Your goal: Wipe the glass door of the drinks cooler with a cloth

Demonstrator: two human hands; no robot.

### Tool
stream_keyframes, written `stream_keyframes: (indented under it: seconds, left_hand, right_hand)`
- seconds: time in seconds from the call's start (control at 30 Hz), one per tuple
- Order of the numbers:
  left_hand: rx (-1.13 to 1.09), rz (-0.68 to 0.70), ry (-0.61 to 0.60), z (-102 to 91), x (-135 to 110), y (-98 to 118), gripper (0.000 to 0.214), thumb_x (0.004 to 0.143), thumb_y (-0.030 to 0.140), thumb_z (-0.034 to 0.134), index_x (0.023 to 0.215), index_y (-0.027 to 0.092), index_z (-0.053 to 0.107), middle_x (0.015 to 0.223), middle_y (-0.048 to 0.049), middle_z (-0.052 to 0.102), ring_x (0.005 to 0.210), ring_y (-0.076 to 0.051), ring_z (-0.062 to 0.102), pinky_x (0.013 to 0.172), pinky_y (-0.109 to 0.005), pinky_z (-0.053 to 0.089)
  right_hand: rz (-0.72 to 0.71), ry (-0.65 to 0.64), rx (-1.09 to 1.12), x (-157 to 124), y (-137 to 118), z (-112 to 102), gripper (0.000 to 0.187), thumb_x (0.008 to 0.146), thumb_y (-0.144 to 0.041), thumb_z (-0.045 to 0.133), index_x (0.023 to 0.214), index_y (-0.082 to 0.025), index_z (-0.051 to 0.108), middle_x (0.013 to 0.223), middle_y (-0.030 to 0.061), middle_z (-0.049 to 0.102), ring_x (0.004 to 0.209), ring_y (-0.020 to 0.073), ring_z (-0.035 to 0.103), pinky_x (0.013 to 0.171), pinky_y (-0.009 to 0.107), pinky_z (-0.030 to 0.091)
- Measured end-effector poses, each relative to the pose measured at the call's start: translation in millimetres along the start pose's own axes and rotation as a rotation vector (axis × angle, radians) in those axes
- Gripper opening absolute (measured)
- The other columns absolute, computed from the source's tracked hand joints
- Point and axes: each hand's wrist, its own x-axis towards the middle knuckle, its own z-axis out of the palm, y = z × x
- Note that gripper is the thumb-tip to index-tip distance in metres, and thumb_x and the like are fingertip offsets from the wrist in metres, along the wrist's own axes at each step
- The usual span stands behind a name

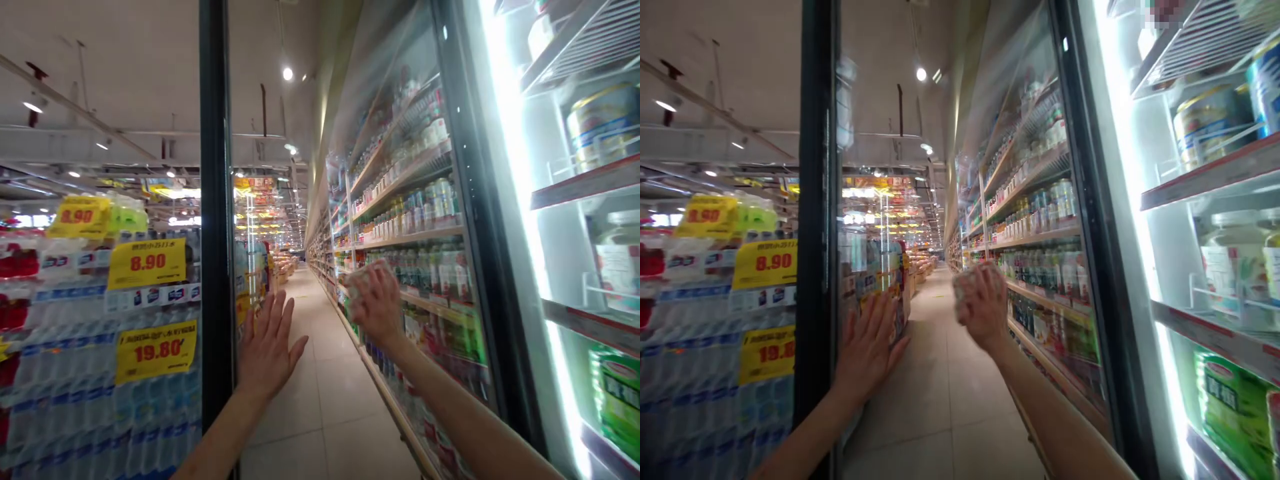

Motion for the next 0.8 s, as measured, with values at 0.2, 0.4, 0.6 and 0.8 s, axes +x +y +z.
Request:
stream_keyframes:
  seconds: [0.2,0.4,0.6,0.8]
  left_hand:
    - [0.049,-0.019,0.008,6.9,-1.3,2.8,0.073,0.085,0.039,0.047,0.144,0.015,0.011,0.142,-0.0143,0.035,0.136,-0.026,0.021,0.112,-0.048,0.009]
    - [0.029,-0.020,0.007,7.3,-1.7,2.2,0.069,0.087,0.039,0.045,0.144,0.017,0.013,0.142,-0.0139,0.033,0.135,-0.026,0.024,0.112,-0.047,0.010]
    - [-0.018,-0.052,0.024,4.2,-0.6,5.2,0.069,0.087,0.045,0.041,0.144,0.018,0.012,0.141,-0.0131,0.036,0.134,-0.026,0.026,0.112,-0.047,0.010]
    - [0.021,-0.035,0.044,6.5,-1.8,4.1,0.069,0.087,0.042,0.042,0.144,0.018,0.013,0.140,-0.0136,0.037,0.134,-0.026,0.027,0.112,-0.048,0.012]
  right_hand:
    - [0.525,0.169,-0.120,-20.6,69.0,-8.8,0.049,0.087,-0.032,0.039,0.133,-0.016,0.043,0.143,0.0186,0.031,0.134,0.0347,0.023,0.103,0.060,0.024]
    - [-0.247,-0.122,0.178,-1.1,-44.4,-0.2,0.042,0.080,-0.031,0.049,0.122,-0.027,0.052,0.142,0.0057,0.036,0.134,0.0252,0.026,0.110,0.051,0.020]
    - [0.471,0.177,-0.086,18.4,70.3,-3.1,0.047,0.085,-0.030,0.039,0.127,-0.013,0.048,0.141,0.0182,0.034,0.133,0.0329,0.025,0.102,0.061,0.025]
    - [-0.048,-0.021,0.054,32.3,5.2,4.8,0.047,0.082,-0.026,0.046,0.128,-0.020,0.047,0.145,0.0120,0.030,0.135,0.0277,0.022,0.108,0.055,0.019]
